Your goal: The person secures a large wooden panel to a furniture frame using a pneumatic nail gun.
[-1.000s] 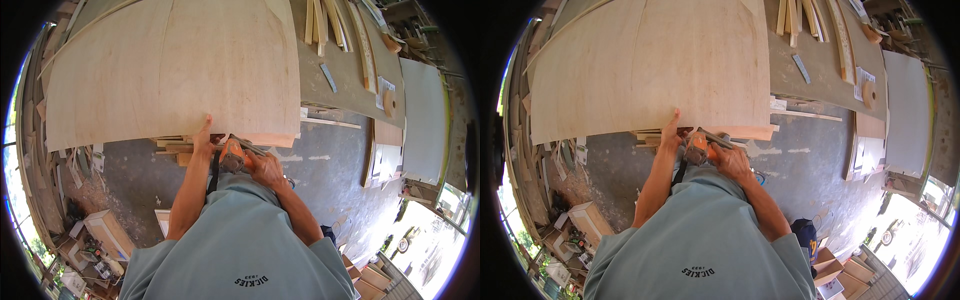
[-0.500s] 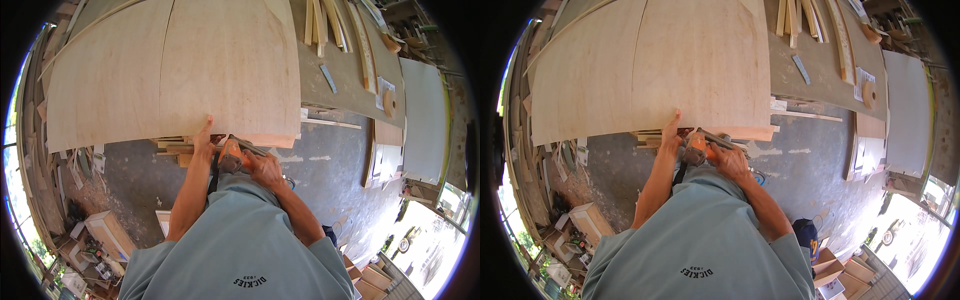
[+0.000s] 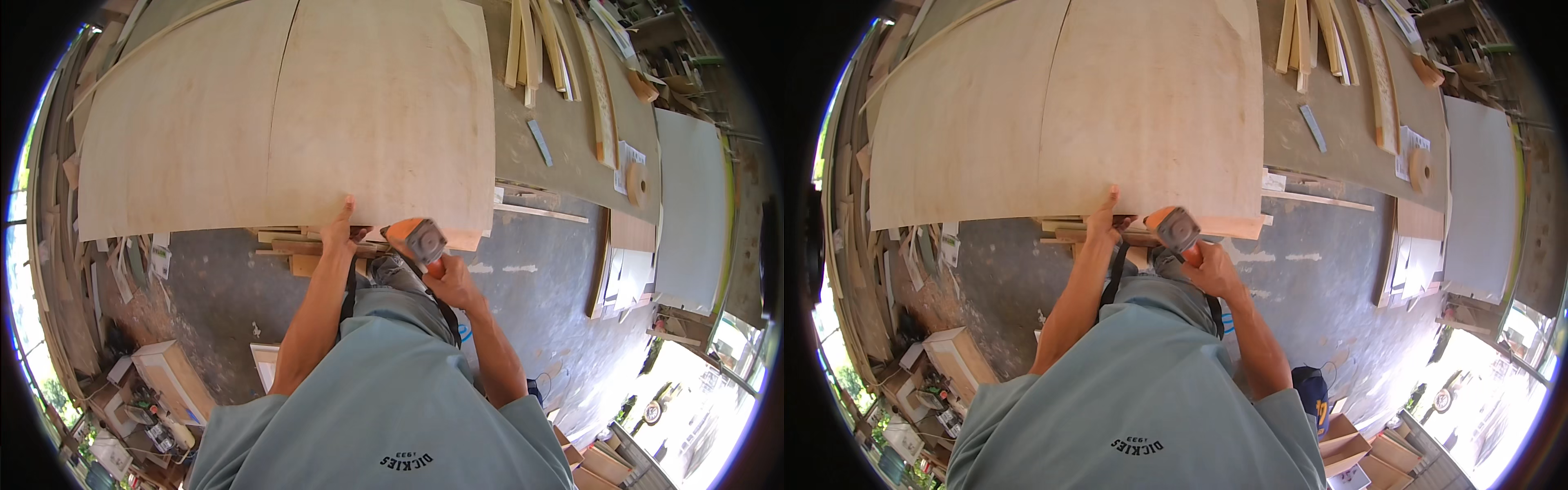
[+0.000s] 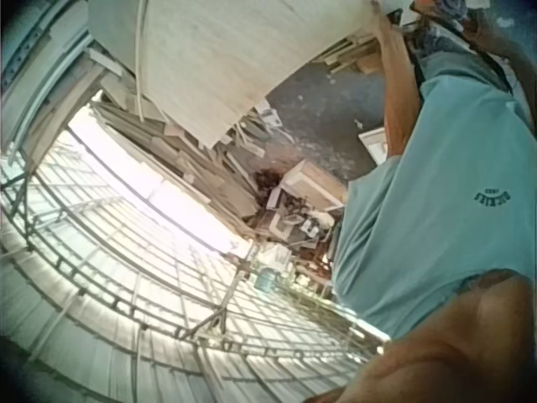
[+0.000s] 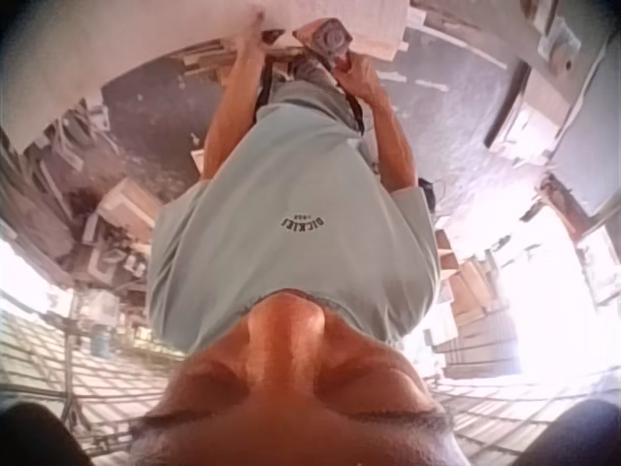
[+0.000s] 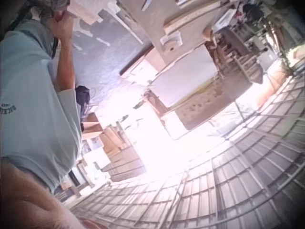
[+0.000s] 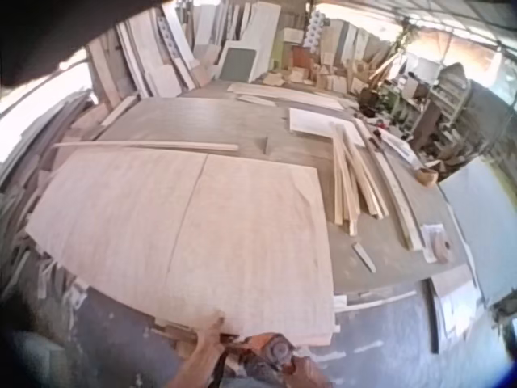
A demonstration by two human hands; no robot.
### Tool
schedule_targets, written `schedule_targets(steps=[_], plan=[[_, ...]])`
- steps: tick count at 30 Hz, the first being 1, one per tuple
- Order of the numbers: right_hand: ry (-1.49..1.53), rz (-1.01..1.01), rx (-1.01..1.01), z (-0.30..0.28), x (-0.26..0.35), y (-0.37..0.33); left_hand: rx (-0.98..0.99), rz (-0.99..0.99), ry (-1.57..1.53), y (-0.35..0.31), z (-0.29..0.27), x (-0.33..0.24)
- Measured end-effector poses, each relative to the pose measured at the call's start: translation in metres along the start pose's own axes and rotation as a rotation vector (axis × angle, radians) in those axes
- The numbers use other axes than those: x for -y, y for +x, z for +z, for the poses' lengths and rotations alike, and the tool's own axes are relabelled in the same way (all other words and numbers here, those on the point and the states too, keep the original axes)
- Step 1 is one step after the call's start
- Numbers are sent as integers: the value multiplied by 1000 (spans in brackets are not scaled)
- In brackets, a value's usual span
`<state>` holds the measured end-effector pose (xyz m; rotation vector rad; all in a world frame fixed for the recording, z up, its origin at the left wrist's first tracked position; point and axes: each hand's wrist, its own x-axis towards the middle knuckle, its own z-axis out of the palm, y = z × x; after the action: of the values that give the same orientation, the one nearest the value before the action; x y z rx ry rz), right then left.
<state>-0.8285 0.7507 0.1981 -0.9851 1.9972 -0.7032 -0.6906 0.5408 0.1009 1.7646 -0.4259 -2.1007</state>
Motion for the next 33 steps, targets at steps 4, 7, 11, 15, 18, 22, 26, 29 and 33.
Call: schedule_targets(steps=[4, 7, 11, 15, 18, 22, 26, 29, 33], plan=[[222, 12, -65, -11, 12, 10, 31, -2, -2, 4, -3, 2], [228, 8, -77, -13, 14, 14, 40, 3, -9, 2, -2, 2], [152, -57, -91, -12, 16, 16, 13, -13, -9, 5, -1, 3], [133, -50, -83, -8, 18, 19, 5, -20, -13, 6, -2, 4], [141, -10, -51, -11, 24, 20, 20, -14, -21, 4, 0, 4], [154, 27, -34, -10, 24, 20, 6, -7, -7, 2, 0, 4], [149, -27, -65, -6, 19, 21, -19, -28, 28, 7, -1, 5], [155, 11, -34, -9, 22, 22, -36, -44, 50, 8, -2, 5], [143, -2, -56, -6, 20, 23, -18, -41, 47, 10, -4, 5]])
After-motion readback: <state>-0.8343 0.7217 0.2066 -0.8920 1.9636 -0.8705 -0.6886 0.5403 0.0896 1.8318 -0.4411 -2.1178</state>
